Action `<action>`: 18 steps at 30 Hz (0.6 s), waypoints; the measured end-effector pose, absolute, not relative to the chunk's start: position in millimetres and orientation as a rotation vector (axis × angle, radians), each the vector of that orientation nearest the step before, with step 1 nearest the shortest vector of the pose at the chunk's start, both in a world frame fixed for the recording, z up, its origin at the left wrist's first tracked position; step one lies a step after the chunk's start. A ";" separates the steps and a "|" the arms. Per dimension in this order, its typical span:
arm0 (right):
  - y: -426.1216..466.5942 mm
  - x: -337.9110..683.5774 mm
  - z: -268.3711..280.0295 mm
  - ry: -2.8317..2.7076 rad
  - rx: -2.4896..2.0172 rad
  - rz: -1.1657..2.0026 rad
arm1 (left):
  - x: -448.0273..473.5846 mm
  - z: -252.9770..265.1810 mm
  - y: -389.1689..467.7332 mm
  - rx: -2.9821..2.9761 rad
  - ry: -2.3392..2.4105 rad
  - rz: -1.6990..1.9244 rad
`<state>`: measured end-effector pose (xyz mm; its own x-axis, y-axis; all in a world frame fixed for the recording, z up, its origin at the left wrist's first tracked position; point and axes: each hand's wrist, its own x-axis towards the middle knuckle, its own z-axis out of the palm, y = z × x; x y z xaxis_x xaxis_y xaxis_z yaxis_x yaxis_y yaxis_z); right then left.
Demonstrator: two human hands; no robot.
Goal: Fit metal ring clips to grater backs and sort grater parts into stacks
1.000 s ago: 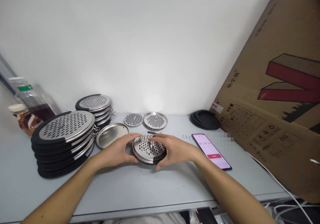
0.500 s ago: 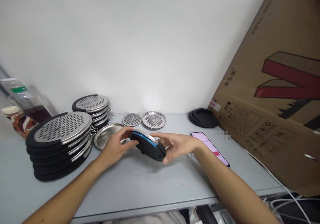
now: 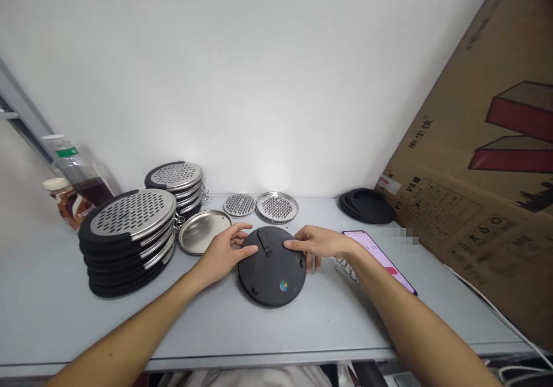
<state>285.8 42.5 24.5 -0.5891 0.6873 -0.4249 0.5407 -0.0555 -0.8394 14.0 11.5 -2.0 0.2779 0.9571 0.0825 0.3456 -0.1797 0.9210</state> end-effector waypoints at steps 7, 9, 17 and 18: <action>42.9 286.2 19.1 -2.261 -1.482 1.731 | 17.1 -11.6 15.9 1.703 1.269 0.878; 44.8 291.0 23.9 -2.250 -1.499 1.697 | 19.1 -11.9 15.9 1.715 1.287 0.867; 66.8 356.9 40.6 -2.055 -1.825 1.010 | 18.0 -12.5 16.3 1.764 1.296 0.835; 69.5 364.3 38.7 -2.035 -1.874 0.974 | 17.6 -12.9 16.5 1.767 1.293 0.838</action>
